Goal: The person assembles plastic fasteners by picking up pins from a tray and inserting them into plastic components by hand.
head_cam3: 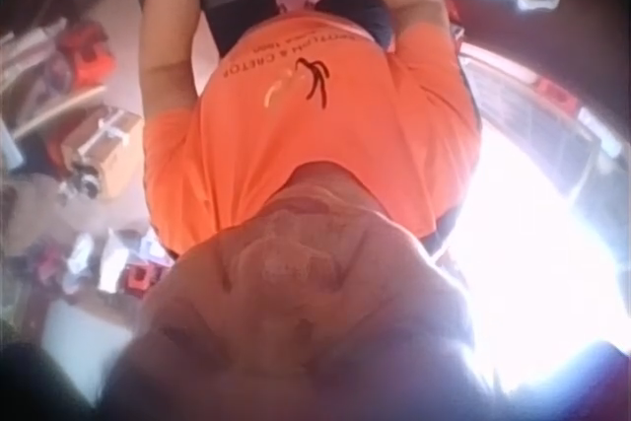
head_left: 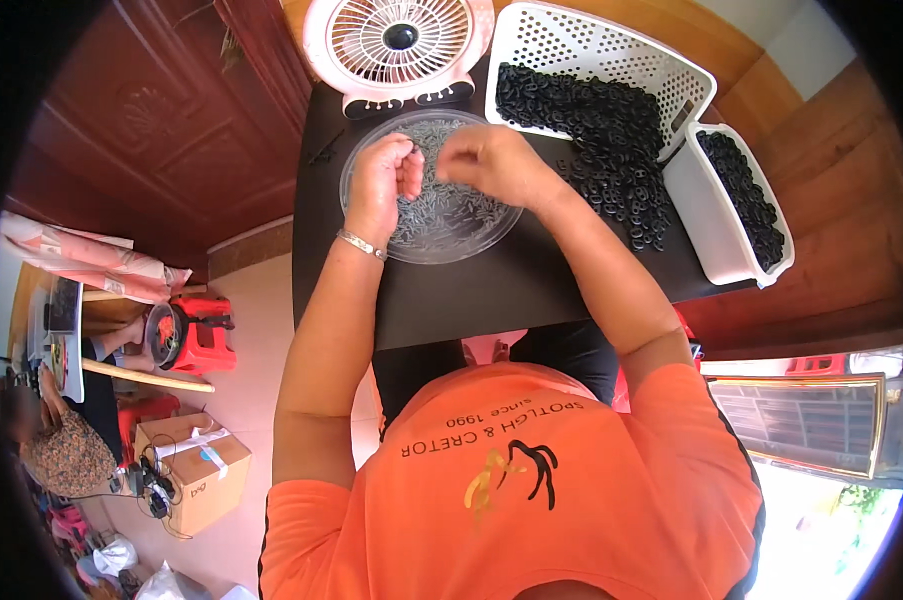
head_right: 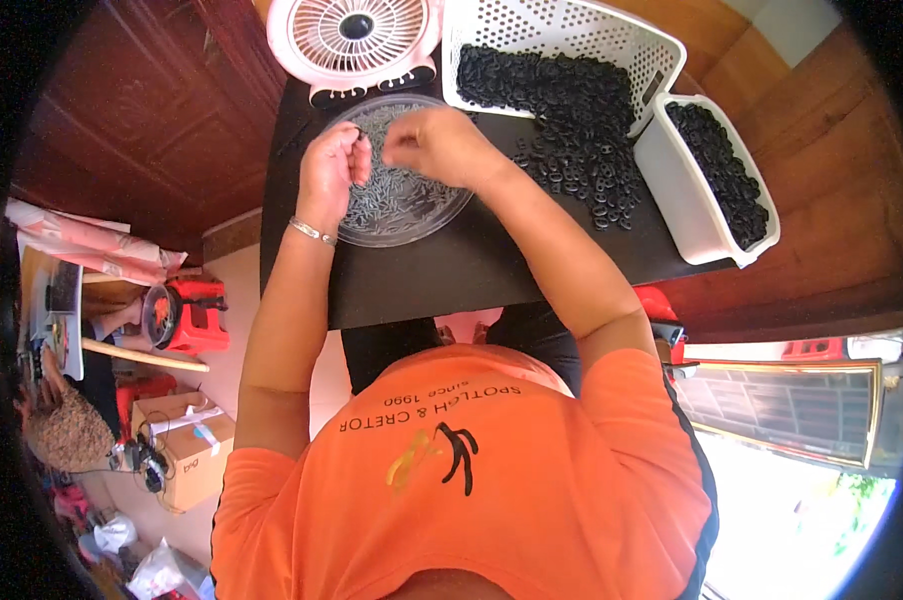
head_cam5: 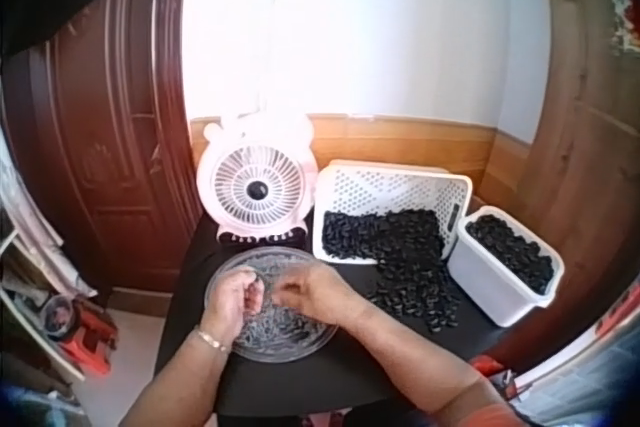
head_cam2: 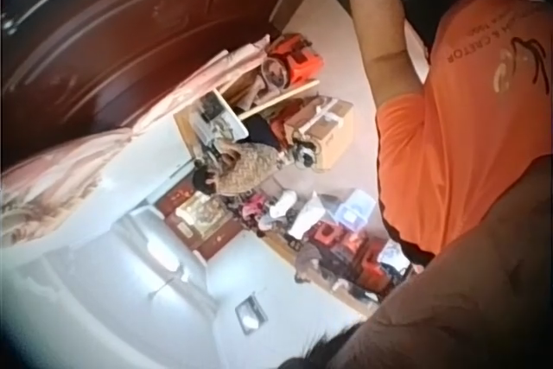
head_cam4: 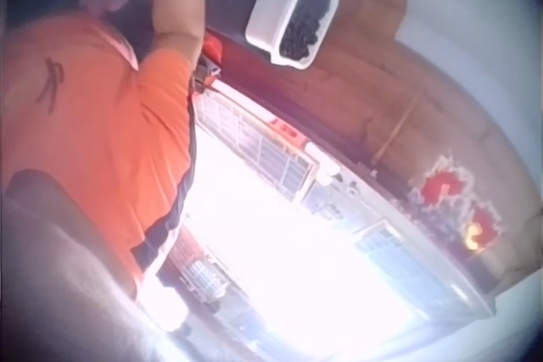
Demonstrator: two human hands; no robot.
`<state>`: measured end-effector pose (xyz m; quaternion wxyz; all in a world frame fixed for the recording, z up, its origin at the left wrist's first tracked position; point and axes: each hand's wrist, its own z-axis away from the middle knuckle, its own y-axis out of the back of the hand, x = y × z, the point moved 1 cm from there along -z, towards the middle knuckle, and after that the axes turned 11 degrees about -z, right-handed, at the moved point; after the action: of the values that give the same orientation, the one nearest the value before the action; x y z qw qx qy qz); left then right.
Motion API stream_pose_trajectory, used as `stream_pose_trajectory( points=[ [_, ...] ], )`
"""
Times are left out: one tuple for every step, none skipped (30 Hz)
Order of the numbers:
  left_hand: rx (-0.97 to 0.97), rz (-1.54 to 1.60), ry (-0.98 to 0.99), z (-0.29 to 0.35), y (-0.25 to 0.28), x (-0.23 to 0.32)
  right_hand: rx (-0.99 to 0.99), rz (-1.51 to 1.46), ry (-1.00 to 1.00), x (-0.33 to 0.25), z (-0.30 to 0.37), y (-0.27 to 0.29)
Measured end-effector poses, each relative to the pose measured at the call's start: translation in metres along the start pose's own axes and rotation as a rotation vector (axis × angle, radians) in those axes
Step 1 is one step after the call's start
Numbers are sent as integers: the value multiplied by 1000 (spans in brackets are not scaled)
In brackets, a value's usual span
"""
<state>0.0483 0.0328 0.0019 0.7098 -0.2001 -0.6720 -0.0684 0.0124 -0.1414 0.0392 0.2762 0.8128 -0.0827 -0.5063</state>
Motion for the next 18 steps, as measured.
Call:
stream_pose_trajectory(
  points=[
    [83, 20, -34, 0, 0, 3, -3, -3, -2, 0, 2, -1],
    [154, 8, -17, 1, -1, 4, -134, 42, -59, 0, 5, -4],
    [154, 6, -18, 1, -1, 5, -260, 89, -112, -2, 8, -5],
    [160, 5, -28, 0, 0, 5, -286, 118, -109, -4, 9, -6],
    [165, 5, -39, 0, 0, 6, -285, 117, -107, -5, 10, -6],
    [165, 5, -36, 0, 0, 6, -289, 160, -88, -4, 9, -8],
    [186, 12, -54, 0, 0, 7, -292, 204, -69, -3, 8, -9],
    [206, 20, -73, -1, 0, 8, -291, 204, -70, -2, 8, -11],
    [206, 20, -71, -1, 1, 7, -314, 232, -91, 0, 8, -13],
    [216, 22, -79, -1, 2, 7, -335, 260, -111, 1, 7, -16],
    [225, 25, -88, -2, 2, 7, -334, 260, -112, 1, 6, -16],
    [223, 25, -87, -1, 1, 7, -360, 271, -116, 0, 6, -18],
    [230, 19, -86, 1, 0, 8, -386, 282, -119, 0, 5, -19],
    [237, 13, -86, 1, -1, 9, -384, 282, -121, 1, 5, -20],
    [234, 13, -86, 2, -1, 9, -396, 313, -131, 1, 5, -22],
    [223, 5, -96, 2, -2, 8, -408, 344, -142, 0, 5, -22],
    [212, -4, -107, 2, -2, 8, -406, 345, -143, 0, 5, -22],
    [211, -4, -107, 2, -3, 8, -428, 340, -163, -5, 5, -21]
  ],
)
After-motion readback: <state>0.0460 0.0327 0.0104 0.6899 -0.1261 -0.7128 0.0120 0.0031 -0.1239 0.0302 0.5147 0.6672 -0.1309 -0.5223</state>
